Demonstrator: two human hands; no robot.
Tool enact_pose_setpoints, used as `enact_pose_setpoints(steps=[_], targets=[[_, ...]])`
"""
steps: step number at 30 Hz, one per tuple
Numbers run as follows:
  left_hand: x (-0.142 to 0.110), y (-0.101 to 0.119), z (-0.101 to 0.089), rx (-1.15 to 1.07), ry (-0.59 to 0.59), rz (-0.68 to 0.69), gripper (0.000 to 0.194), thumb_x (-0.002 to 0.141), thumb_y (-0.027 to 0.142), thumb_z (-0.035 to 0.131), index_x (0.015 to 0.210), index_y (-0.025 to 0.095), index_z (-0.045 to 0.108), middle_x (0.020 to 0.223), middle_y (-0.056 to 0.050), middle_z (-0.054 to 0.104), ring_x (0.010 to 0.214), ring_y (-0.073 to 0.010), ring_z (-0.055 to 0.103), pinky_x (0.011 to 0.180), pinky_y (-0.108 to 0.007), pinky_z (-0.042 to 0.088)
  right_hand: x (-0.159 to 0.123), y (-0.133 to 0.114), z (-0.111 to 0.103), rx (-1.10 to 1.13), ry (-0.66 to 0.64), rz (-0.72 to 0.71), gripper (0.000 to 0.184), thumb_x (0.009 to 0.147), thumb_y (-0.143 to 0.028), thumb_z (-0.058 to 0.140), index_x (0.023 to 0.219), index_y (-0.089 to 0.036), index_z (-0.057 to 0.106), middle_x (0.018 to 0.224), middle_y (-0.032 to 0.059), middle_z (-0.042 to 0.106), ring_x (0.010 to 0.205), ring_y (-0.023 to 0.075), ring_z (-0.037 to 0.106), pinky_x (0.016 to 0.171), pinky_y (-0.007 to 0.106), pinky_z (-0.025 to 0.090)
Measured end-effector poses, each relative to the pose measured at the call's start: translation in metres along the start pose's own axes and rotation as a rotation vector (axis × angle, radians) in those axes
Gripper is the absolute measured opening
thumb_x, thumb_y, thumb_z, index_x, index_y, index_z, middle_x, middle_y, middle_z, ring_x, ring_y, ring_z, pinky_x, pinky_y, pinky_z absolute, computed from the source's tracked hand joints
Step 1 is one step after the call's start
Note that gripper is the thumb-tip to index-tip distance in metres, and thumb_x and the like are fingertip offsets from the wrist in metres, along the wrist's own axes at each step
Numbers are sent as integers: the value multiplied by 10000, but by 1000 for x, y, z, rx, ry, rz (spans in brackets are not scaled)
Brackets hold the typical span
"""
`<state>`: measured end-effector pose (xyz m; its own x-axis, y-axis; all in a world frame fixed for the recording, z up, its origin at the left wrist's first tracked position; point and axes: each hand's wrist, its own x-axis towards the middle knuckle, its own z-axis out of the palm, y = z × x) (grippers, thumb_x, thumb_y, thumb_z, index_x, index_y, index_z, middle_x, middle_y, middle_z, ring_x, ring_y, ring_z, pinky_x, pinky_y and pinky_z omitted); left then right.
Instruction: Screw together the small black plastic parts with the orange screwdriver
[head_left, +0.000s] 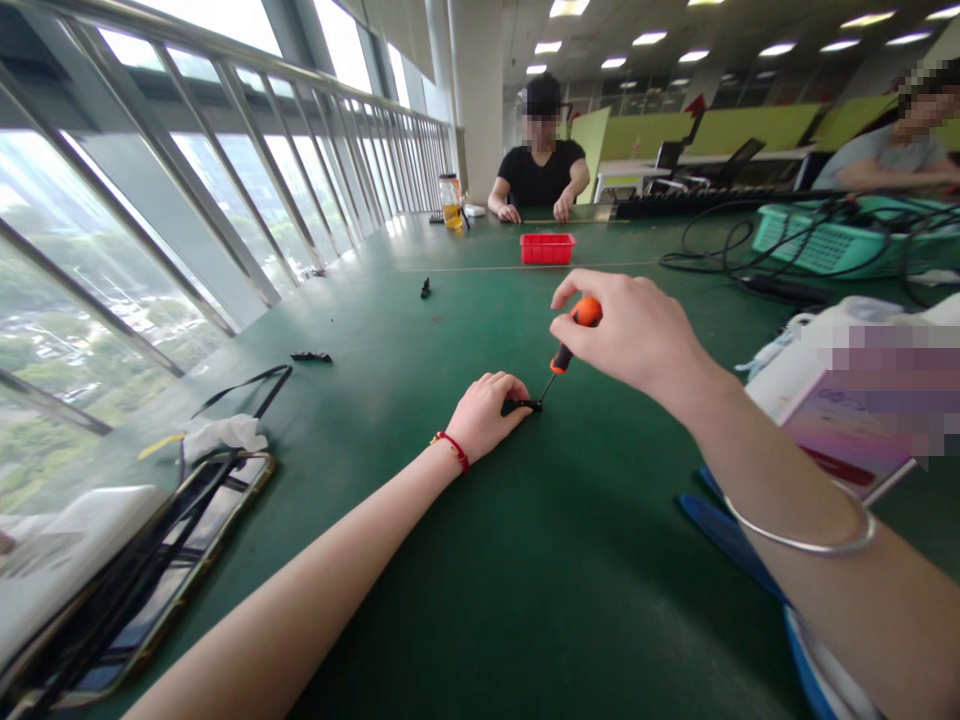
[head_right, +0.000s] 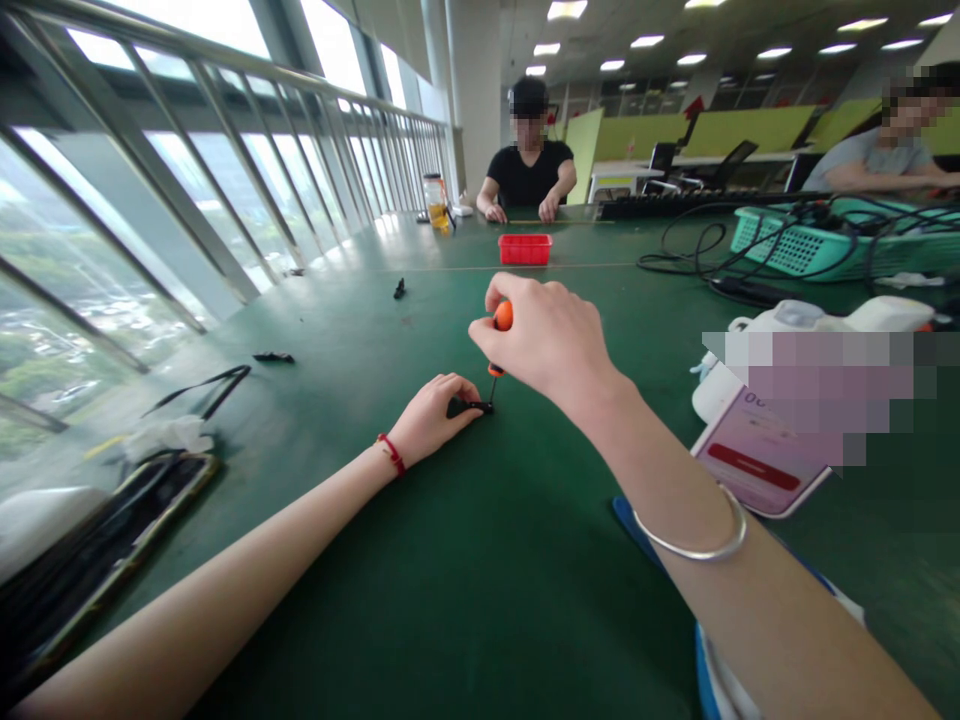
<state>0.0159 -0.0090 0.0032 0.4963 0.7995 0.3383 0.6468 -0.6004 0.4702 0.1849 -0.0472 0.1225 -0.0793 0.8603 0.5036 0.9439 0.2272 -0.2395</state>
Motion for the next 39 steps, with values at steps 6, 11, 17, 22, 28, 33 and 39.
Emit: enact_pose_setpoints(steps=[6, 11, 17, 22, 28, 33, 39], targets=[[0, 0, 0, -2, 1, -1, 70, 771, 211, 614, 825, 181, 581, 866, -37, 637, 848, -203, 563, 780, -347, 465, 0, -1, 1, 17, -29, 15, 400, 869, -495, 354, 733, -232, 623, 611, 29, 600, 566, 175, 518, 518, 271, 274], [0, 1, 0, -5, 1, 0, 77, 768, 208, 616, 829, 179, 580, 864, -38, 637, 845, -206, 564, 779, -350, 465, 0, -1, 1, 7, 7, 16, 234, 785, -411, 493, 895, -247, 617, 663, 15, 615, 555, 166, 500, 514, 271, 273], [0, 1, -1, -3, -3, -1, 78, 771, 215, 614, 832, 182, 579, 869, -35, 637, 851, -205, 566, 783, -350, 465, 0, 1, 1, 17, -15, 37, 332, 828, -468, 414, 720, -236, 626, 626, 36, 604, 571, 178, 506, 509, 279, 270], [0, 0, 0, -4, -1, 4, 84, 770, 212, 620, 833, 175, 580, 866, -41, 637, 843, -206, 563, 776, -352, 465, 0, -1, 1, 11, 9, 36, 237, 775, -435, 509, 854, -241, 619, 666, 18, 616, 565, 166, 500, 513, 269, 274], [0, -2, 1, -7, 6, 12, 83, 772, 208, 619, 837, 169, 584, 869, -40, 640, 847, -206, 561, 781, -354, 461, -1, -2, 1, -6, 27, 45, 275, 823, -427, 450, 757, -229, 628, 630, 22, 597, 577, 166, 508, 516, 269, 276], [0, -1, 1, -6, 3, 7, 83, 767, 204, 621, 833, 173, 581, 865, -37, 638, 848, -203, 562, 787, -349, 461, 0, 0, 3, -28, 23, 36, 266, 791, -467, 496, 811, -238, 629, 633, 14, 596, 556, 164, 495, 514, 268, 274], [0, 0, 0, -1, 2, 5, 81, 769, 211, 617, 833, 176, 582, 867, -35, 638, 846, -202, 564, 781, -347, 460, 0, 0, 4, 6, 33, 29, 227, 788, -420, 510, 837, -250, 652, 673, 17, 628, 595, 172, 524, 517, 267, 285]])
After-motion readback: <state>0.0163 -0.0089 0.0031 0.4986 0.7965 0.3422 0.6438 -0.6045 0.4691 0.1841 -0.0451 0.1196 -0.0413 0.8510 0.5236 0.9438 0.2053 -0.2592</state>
